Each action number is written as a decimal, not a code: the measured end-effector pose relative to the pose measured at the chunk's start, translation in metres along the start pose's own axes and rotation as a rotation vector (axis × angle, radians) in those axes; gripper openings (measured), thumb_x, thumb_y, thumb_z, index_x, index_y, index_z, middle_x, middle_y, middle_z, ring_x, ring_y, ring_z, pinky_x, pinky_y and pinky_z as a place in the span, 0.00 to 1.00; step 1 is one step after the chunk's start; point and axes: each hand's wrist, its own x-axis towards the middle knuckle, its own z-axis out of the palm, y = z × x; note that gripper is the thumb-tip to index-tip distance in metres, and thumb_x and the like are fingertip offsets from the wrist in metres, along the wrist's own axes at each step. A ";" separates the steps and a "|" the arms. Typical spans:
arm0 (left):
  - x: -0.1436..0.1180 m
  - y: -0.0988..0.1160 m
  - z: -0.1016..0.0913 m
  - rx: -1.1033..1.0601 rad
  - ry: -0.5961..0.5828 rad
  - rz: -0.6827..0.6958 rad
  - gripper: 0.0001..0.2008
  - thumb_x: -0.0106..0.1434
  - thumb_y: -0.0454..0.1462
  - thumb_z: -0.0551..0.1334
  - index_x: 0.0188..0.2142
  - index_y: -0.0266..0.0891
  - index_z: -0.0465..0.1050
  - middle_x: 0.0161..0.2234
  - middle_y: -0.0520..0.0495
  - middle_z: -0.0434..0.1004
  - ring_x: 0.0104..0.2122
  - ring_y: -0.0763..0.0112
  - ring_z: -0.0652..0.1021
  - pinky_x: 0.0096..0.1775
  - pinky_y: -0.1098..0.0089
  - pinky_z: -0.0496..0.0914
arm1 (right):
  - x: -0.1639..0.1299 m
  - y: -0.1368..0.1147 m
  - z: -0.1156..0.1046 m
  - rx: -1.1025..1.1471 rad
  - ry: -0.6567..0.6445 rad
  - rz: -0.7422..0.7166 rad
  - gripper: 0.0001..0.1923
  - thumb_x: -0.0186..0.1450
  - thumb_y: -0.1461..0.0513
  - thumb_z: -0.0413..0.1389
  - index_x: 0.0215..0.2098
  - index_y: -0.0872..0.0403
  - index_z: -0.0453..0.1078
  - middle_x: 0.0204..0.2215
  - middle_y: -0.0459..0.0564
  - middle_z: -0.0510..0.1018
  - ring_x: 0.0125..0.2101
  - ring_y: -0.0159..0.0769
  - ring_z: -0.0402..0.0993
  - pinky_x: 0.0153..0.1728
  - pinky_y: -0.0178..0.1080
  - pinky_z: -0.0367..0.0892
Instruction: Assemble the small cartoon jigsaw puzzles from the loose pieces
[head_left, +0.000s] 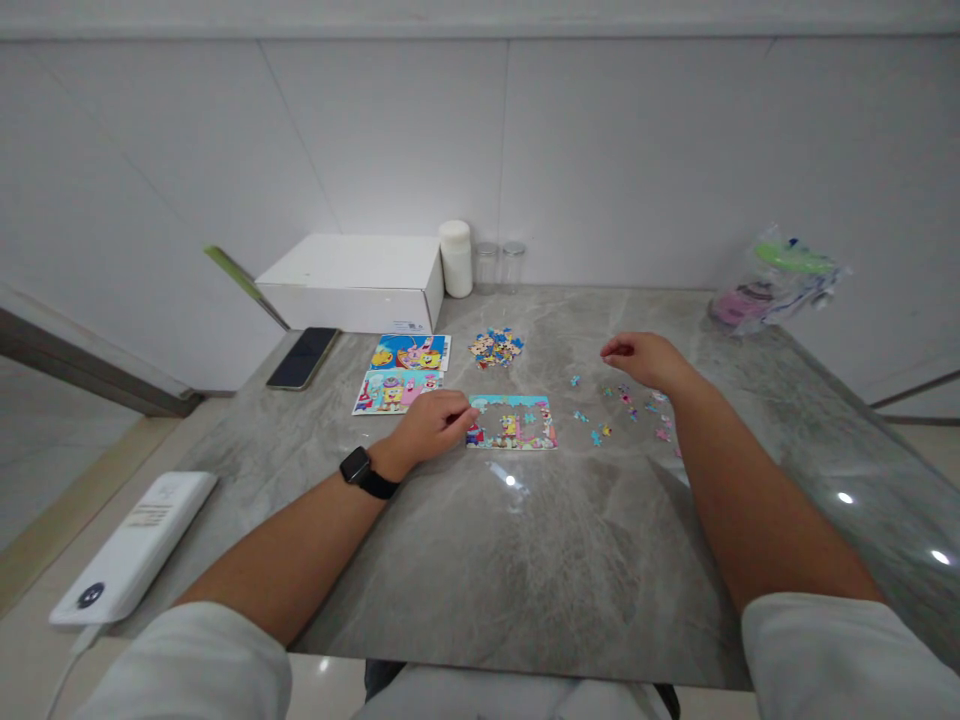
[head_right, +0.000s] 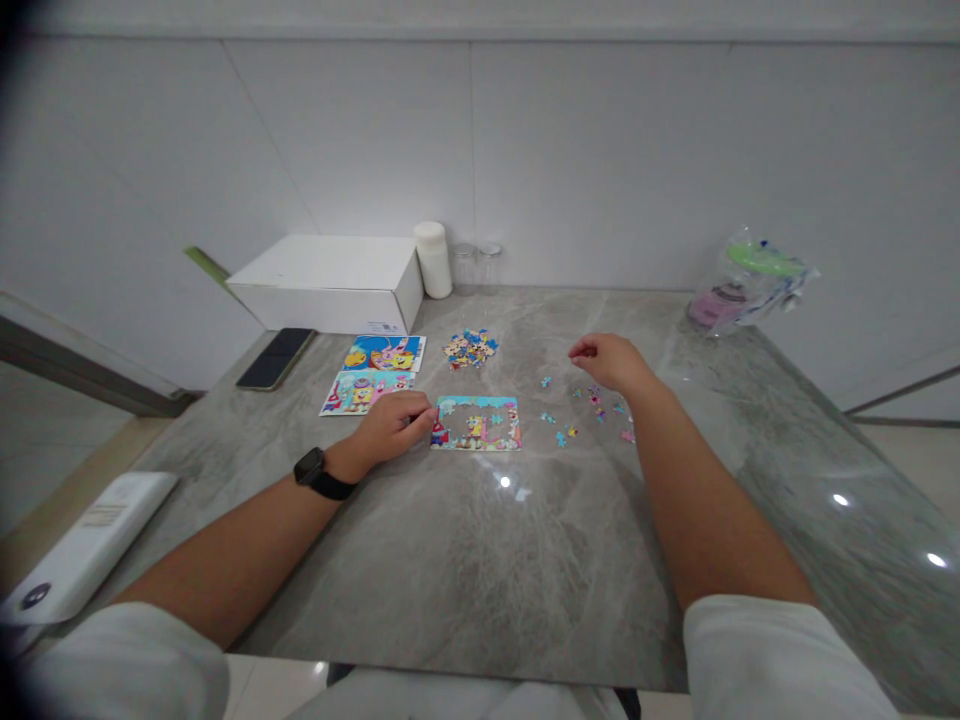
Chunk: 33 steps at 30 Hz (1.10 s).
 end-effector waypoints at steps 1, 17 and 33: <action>0.000 0.000 0.000 0.000 -0.003 -0.003 0.22 0.76 0.44 0.53 0.25 0.40 0.67 0.24 0.50 0.67 0.27 0.70 0.69 0.33 0.67 0.59 | -0.003 -0.009 -0.002 0.114 -0.009 -0.036 0.09 0.64 0.61 0.61 0.40 0.52 0.81 0.37 0.52 0.86 0.38 0.41 0.81 0.42 0.39 0.73; 0.009 0.024 0.011 -0.375 0.253 -0.296 0.15 0.71 0.47 0.60 0.33 0.40 0.73 0.29 0.49 0.74 0.30 0.69 0.72 0.34 0.68 0.66 | -0.060 -0.135 0.049 1.055 -0.211 -0.179 0.17 0.53 0.54 0.73 0.37 0.51 0.77 0.28 0.44 0.82 0.30 0.33 0.78 0.37 0.39 0.77; 0.009 0.031 0.029 -0.666 0.159 -0.411 0.18 0.67 0.52 0.65 0.33 0.39 0.72 0.27 0.52 0.71 0.27 0.73 0.69 0.31 0.70 0.64 | -0.072 -0.150 0.072 1.057 -0.302 -0.206 0.13 0.57 0.54 0.69 0.37 0.50 0.76 0.31 0.44 0.83 0.33 0.34 0.80 0.38 0.38 0.75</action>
